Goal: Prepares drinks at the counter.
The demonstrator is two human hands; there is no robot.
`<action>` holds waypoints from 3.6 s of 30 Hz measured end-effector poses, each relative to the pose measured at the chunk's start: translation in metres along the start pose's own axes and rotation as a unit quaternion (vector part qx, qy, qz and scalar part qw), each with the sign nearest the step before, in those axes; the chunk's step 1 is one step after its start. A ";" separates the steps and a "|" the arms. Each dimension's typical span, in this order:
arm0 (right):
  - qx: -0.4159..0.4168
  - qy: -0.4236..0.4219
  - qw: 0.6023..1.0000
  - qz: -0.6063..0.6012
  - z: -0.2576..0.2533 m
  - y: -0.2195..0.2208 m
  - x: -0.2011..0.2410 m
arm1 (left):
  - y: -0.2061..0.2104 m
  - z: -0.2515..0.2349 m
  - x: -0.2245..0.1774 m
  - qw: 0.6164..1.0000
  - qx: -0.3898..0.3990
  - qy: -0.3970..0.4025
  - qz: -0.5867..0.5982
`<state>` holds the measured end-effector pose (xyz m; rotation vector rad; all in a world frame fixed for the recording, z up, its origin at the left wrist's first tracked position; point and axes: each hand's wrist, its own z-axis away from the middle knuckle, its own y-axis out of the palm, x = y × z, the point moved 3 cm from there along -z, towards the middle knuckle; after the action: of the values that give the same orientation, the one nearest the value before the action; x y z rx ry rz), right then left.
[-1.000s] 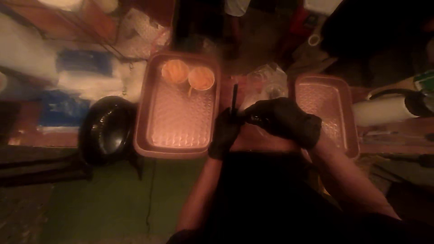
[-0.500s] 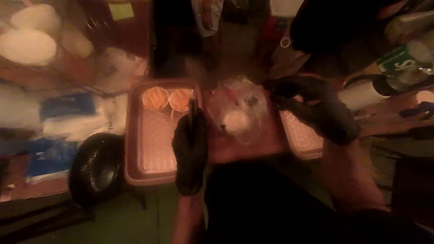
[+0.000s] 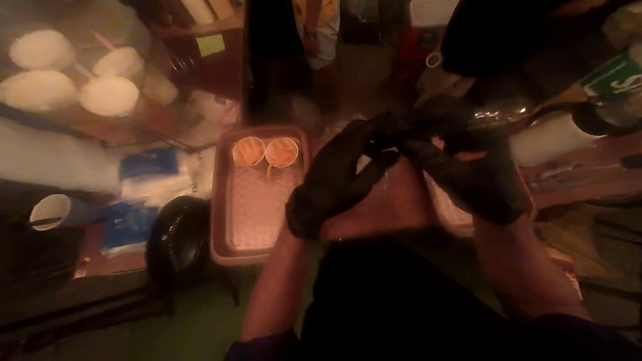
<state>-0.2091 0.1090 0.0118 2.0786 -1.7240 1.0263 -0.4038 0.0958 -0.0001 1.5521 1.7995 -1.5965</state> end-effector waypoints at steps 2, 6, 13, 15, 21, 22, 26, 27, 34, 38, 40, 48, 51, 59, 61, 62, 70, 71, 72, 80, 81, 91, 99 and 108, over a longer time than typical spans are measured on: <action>-0.009 0.111 0.994 -0.014 -0.007 -0.007 0.021 | -0.011 0.006 0.003 0.999 -0.022 -0.005 0.045; -0.055 0.098 0.994 -0.008 -0.002 -0.018 0.020 | -0.029 0.018 0.019 0.994 -0.085 -0.028 0.057; 0.016 0.148 0.976 0.159 0.008 -0.042 0.026 | -0.029 0.012 0.075 0.951 -0.038 -0.293 -0.091; 0.127 0.180 0.947 0.234 0.015 -0.042 0.011 | -0.019 0.005 0.089 0.946 0.008 -0.315 -0.082; 0.327 0.296 0.829 0.344 0.044 -0.001 -0.049 | -0.011 -0.018 0.088 0.980 0.016 -0.181 0.083; 0.308 0.281 0.835 0.360 0.047 0.004 -0.055 | -0.011 -0.021 0.085 0.979 0.019 -0.171 0.110; 0.253 0.256 0.874 0.327 0.042 0.000 -0.060 | -0.013 -0.024 0.076 0.970 0.005 -0.236 -0.054; 0.241 0.253 0.887 0.303 0.042 -0.004 -0.057 | -0.014 -0.022 0.077 0.958 0.039 -0.264 -0.103; 0.165 0.298 0.928 0.147 0.046 -0.009 -0.055 | 0.004 -0.022 0.085 0.972 0.093 -0.211 -0.040; 0.120 0.273 0.949 0.098 0.047 -0.008 -0.059 | 0.011 -0.024 0.079 0.973 0.058 -0.206 0.087; 0.109 0.262 0.955 0.092 0.047 -0.006 -0.057 | 0.010 -0.026 0.075 0.972 0.057 -0.214 0.080; 0.103 0.241 0.961 0.089 0.046 -0.003 -0.045 | 0.012 -0.021 0.063 0.966 0.055 -0.236 0.092; 0.092 0.229 0.965 0.091 0.044 -0.004 -0.037 | 0.010 -0.020 0.057 0.967 0.057 -0.227 0.096; 0.088 0.226 0.966 0.089 0.041 -0.004 -0.020 | 0.009 -0.021 0.041 0.968 0.057 -0.222 0.098; 0.097 0.238 0.962 0.089 0.047 -0.003 -0.023 | 0.011 -0.016 0.049 0.972 0.055 -0.213 0.079; 0.100 0.245 0.960 0.092 0.051 -0.002 -0.026 | 0.013 -0.013 0.055 0.973 0.052 -0.215 0.067; 0.154 0.283 0.941 0.107 0.067 -0.009 -0.018 | 0.009 0.005 0.076 0.974 -0.010 -0.223 0.039; 0.166 0.273 0.941 0.111 0.068 -0.014 -0.016 | 0.009 0.006 0.077 0.975 -0.011 -0.215 0.044; 0.165 0.251 0.948 0.106 0.070 -0.020 -0.013 | 0.009 0.008 0.078 0.977 -0.011 -0.208 0.049; -0.054 0.142 0.987 -0.050 0.011 -0.039 0.052 | 0.004 0.020 0.078 0.952 0.097 -0.276 -0.094; -0.044 0.128 0.991 -0.008 0.004 -0.031 0.054 | 0.005 0.021 0.079 0.945 0.121 -0.282 -0.114; 0.127 0.194 0.952 0.198 0.014 0.027 0.000 | 0.012 0.032 0.094 0.960 0.043 -0.262 -0.090; 0.184 0.168 0.929 0.273 0.031 0.038 -0.012 | 0.017 0.038 0.091 0.963 0.012 -0.268 -0.031; 0.328 0.178 0.871 0.321 0.043 0.046 -0.010 | 0.018 0.055 0.088 0.961 0.020 -0.277 -0.009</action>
<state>-0.2374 0.0790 -0.0364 1.4097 -2.0842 2.2960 -0.4463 0.0922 -0.0964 0.9599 1.4757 -1.8488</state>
